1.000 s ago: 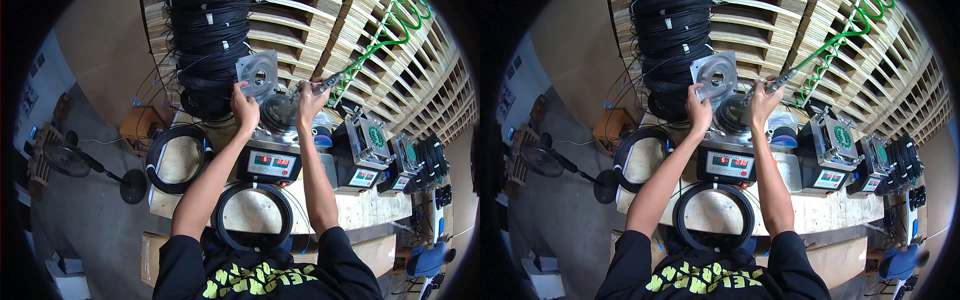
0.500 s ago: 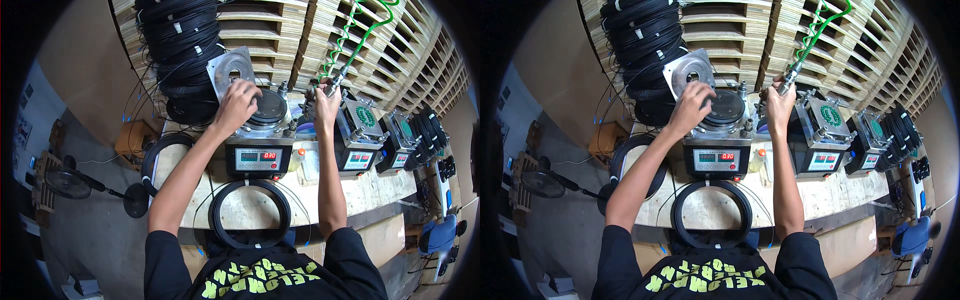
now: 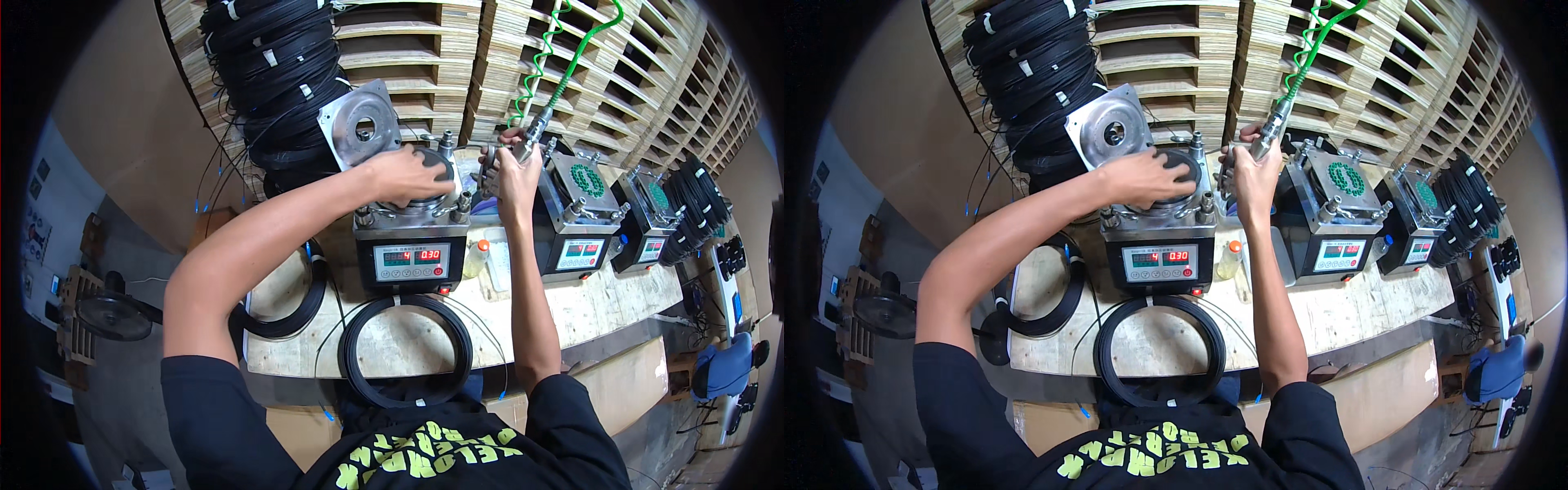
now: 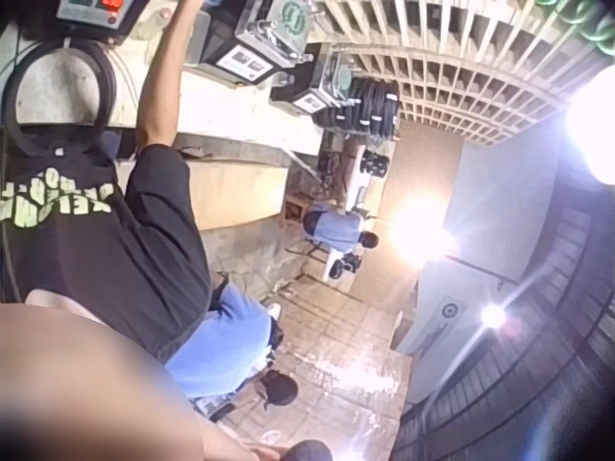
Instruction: Polishing fiber optic connectors using industrial polishing machines in a factory setting.
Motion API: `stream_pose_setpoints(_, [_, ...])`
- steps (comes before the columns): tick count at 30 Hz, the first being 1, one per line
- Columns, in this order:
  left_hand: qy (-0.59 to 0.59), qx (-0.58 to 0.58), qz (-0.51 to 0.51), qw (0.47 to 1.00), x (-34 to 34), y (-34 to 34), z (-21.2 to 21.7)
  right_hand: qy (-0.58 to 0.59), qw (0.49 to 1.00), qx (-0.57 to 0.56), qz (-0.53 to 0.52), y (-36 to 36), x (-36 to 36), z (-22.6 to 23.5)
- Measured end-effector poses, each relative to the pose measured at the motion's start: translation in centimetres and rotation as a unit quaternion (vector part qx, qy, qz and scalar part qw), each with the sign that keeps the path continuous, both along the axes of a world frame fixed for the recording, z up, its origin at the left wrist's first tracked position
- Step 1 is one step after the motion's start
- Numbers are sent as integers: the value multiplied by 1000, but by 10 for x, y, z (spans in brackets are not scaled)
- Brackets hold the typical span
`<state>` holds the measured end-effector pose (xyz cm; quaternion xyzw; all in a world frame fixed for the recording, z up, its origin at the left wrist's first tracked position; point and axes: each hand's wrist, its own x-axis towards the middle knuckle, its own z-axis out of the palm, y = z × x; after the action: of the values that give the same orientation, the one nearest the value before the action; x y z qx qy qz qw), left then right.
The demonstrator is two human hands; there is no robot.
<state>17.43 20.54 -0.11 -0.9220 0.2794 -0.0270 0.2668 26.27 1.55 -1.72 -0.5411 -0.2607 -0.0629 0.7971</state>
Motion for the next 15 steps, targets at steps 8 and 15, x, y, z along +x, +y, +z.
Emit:
stream_pose_setpoints(8, [4,-181,70,981,-15,36,-5,41,999,-3,18,-10,-13,0])
stream_pose_setpoints(15, [40,-93,66,993,-3,16,9,55,998,-15,22,-9,-21,0])
